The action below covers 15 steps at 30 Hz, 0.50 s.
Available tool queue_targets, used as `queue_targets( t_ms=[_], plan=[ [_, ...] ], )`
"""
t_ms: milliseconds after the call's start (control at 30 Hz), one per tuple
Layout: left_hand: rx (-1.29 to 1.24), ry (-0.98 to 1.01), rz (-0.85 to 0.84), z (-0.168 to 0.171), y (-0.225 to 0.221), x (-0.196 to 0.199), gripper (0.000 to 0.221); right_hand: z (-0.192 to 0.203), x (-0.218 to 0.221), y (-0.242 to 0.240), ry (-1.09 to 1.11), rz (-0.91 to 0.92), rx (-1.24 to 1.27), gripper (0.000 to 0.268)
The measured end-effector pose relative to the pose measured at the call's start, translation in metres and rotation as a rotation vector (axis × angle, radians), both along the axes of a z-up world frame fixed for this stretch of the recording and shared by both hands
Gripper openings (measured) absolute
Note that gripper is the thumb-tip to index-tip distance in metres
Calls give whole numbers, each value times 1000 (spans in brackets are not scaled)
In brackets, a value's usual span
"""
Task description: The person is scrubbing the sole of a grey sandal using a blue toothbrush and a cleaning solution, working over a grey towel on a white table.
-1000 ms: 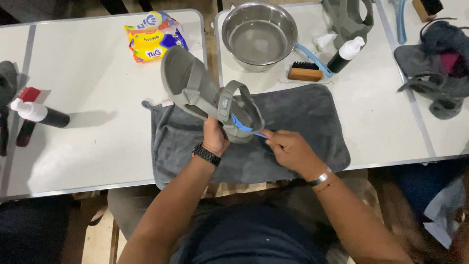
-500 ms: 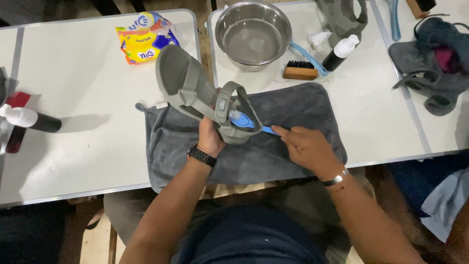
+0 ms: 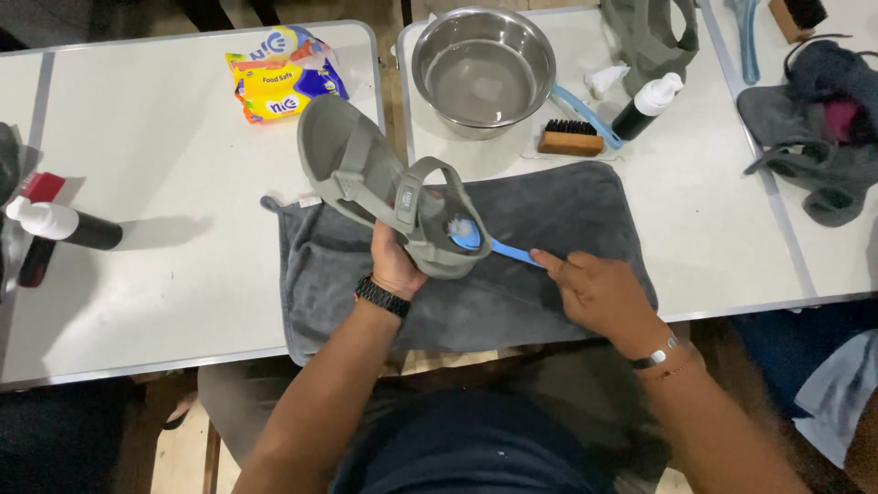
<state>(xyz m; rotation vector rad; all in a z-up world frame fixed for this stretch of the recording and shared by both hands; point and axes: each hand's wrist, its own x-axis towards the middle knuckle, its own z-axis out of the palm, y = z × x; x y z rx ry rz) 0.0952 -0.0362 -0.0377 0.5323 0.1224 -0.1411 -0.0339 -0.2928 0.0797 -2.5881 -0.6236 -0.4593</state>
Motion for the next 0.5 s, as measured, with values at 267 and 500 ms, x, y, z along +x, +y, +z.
queue_targets(
  t_ms=[267, 500],
  plan=[
    [145, -169, -151, -14, 6, -1, 49, -112, 25, 28, -10, 5, 286, 28],
    [-25, -69, -151, -24, 4, 1, 52, -28, 9, 11, -21, -1, 101, 35]
  ],
)
